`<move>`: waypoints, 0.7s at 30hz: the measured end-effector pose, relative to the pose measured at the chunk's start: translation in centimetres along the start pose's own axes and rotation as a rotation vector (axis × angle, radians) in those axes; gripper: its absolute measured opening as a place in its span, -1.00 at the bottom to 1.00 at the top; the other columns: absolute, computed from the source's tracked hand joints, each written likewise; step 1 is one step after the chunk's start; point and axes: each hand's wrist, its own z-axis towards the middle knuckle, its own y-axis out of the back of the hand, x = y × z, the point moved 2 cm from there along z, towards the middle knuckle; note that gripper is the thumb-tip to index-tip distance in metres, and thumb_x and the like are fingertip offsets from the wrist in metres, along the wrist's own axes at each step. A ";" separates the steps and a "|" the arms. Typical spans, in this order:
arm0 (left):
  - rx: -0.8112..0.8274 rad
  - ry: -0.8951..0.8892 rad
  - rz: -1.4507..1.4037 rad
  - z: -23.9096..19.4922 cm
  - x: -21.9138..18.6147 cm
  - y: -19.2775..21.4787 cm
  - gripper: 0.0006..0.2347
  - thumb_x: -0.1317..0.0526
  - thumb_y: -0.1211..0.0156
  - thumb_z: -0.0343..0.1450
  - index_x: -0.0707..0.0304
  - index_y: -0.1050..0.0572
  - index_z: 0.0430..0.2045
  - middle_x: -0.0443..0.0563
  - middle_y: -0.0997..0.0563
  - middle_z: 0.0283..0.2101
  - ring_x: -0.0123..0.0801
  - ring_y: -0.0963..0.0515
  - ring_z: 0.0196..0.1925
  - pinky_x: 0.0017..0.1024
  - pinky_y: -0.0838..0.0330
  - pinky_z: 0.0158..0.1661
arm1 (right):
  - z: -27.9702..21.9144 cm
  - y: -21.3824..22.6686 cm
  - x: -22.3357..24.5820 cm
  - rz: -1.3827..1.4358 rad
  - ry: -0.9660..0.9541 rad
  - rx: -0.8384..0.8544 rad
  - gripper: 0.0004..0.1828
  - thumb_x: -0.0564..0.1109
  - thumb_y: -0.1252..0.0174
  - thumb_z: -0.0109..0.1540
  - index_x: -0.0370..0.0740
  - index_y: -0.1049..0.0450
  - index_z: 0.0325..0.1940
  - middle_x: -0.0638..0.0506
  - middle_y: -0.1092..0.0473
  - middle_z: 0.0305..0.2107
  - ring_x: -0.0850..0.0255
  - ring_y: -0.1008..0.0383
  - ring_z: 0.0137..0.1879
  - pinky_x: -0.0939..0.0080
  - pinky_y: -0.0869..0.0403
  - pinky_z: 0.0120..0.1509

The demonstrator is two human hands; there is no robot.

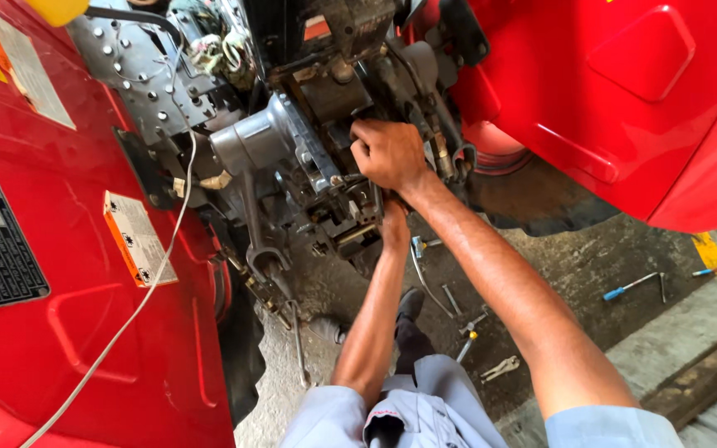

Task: The person works on the rear linkage of a red tractor, pouring water from a bottle onto components, handling metal pins, and wiping internal parts with a cloth.

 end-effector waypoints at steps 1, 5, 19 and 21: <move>-0.003 -0.050 0.013 -0.3 0.0 0.0 -0.88 0.30 0.06 0.53 0.14 -0.45 -0.37 -0.15 -0.39 -0.50 -0.56 -0.31 -0.55 -0.48 -0.16 -0.53 | 0.2 0.2 -0.2 -0.008 0.009 -0.001 -0.92 -0.15 -0.14 0.16 -0.19 -0.48 -0.33 -0.09 -0.49 -0.45 -0.12 -0.52 -0.34 -0.11 -0.43 -0.32; 0.073 0.001 0.045 1.6 0.3 -0.8 -0.90 0.32 0.03 0.52 0.14 -0.40 -0.39 -0.21 -0.35 -0.45 -0.61 -0.26 -0.49 -0.51 -0.12 -0.51 | 0.1 0.1 0.1 0.023 0.011 -0.008 -0.92 -0.17 -0.11 0.16 -0.19 -0.49 -0.32 -0.08 -0.49 -0.45 -0.12 -0.52 -0.34 -0.09 -0.44 -0.30; 0.073 0.004 0.083 2.0 1.4 1.4 -0.85 0.35 0.03 0.59 0.29 -0.40 -0.41 -0.07 -0.39 -0.51 -0.52 -0.31 -0.55 -0.45 -0.16 -0.54 | 0.1 0.0 -0.1 -0.014 0.005 0.009 -0.91 -0.13 -0.12 0.17 -0.17 -0.50 -0.34 -0.08 -0.50 -0.45 -0.13 -0.51 -0.35 -0.13 -0.43 -0.31; 0.025 -0.054 0.060 0.4 1.7 2.4 -0.85 0.34 0.03 0.59 0.29 -0.40 -0.40 -0.07 -0.39 -0.51 -0.52 -0.31 -0.55 -0.45 -0.16 -0.54 | 0.0 0.0 -0.2 0.003 0.011 0.013 -0.90 -0.12 -0.13 0.18 -0.18 -0.48 -0.34 -0.08 -0.50 -0.46 -0.13 -0.52 -0.35 -0.12 -0.43 -0.32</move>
